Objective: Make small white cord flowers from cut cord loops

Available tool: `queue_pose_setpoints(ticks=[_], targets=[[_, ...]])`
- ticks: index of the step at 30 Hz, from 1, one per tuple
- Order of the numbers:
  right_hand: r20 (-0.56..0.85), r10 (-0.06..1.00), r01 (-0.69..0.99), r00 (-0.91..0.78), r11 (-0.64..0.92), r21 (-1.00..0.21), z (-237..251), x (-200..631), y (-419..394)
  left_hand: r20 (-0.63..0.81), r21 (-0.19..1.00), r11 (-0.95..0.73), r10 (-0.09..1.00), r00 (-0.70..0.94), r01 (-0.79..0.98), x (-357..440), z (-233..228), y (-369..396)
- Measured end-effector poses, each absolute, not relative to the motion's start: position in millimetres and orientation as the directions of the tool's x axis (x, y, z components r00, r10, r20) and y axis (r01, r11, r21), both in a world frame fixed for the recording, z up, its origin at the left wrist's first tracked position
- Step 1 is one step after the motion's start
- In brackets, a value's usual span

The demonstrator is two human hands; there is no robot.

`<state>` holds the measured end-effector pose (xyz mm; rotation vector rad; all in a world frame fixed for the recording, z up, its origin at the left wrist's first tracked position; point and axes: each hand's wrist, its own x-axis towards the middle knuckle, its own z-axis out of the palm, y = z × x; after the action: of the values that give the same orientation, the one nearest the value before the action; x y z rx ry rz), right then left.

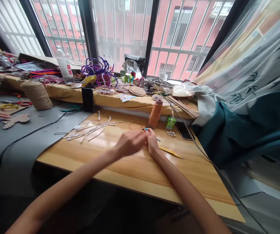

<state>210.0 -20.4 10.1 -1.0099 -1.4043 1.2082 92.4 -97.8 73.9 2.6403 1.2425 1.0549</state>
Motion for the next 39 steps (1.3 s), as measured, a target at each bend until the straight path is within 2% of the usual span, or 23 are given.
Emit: queue_pose_setpoints(ticks=[1, 2, 3, 7, 12, 20, 26, 31, 33, 36, 39], targets=[[0.151, 0.973, -0.053, -0.173, 0.143, -0.988, 11, 211, -21, 0.49, 0.516, -0.544, 0.821, 0.293, 0.661, 84, 67, -76], [0.141, 0.973, -0.097, -0.182, 0.125, -0.987, 11, 211, -21, 0.361, 0.711, -0.41, 0.91, 0.203, 0.571, 76, 61, -58], [0.131, 0.973, -0.14, -0.19, 0.105, -0.985, 11, 212, -20, 0.295, 0.764, -0.362, 0.932, 0.209, 0.535, 70, 55, -43], [0.099, 0.975, -0.245, -0.201, 0.048, -0.968, 12, 213, -19, 0.145, 0.842, -0.295, 0.931, 0.336, 0.452, 59, 35, -25], [0.065, 0.97, -0.269, -0.234, 0.0, -0.963, 14, 213, -20, 0.095, 0.862, -0.279, 0.909, 0.406, 0.423, 60, 13, -28], [0.015, 0.968, -0.146, -0.25, -0.022, -0.989, 12, 210, -22, 0.255, 0.733, -0.413, 0.903, 0.345, 0.541, 56, 8, -30], [0.026, 0.975, 0.001, -0.221, 0.027, -1.0, 8, 213, -20, 0.332, 0.411, -0.492, 0.865, 0.377, 0.767, 51, 3, -28], [0.094, 0.972, 0.155, -0.214, 0.129, -0.979, 6, 219, -17, 0.339, 0.359, -0.499, 0.857, 0.388, 0.789, 47, -1, -26], [0.137, 0.964, 0.223, -0.227, 0.189, -0.956, 6, 220, -17, 0.338, 0.34, -0.507, 0.852, 0.4, 0.792, 45, 1, -27], [0.224, 0.937, 0.315, -0.267, 0.305, -0.899, 5, 218, -20, 0.324, 0.219, -0.496, 0.849, 0.417, 0.84, 43, 6, -30], [0.352, 0.85, 0.479, -0.393, 0.515, -0.711, 4, 214, -24, 0.297, 0.095, -0.488, 0.846, 0.443, 0.868, 42, 9, -32]])
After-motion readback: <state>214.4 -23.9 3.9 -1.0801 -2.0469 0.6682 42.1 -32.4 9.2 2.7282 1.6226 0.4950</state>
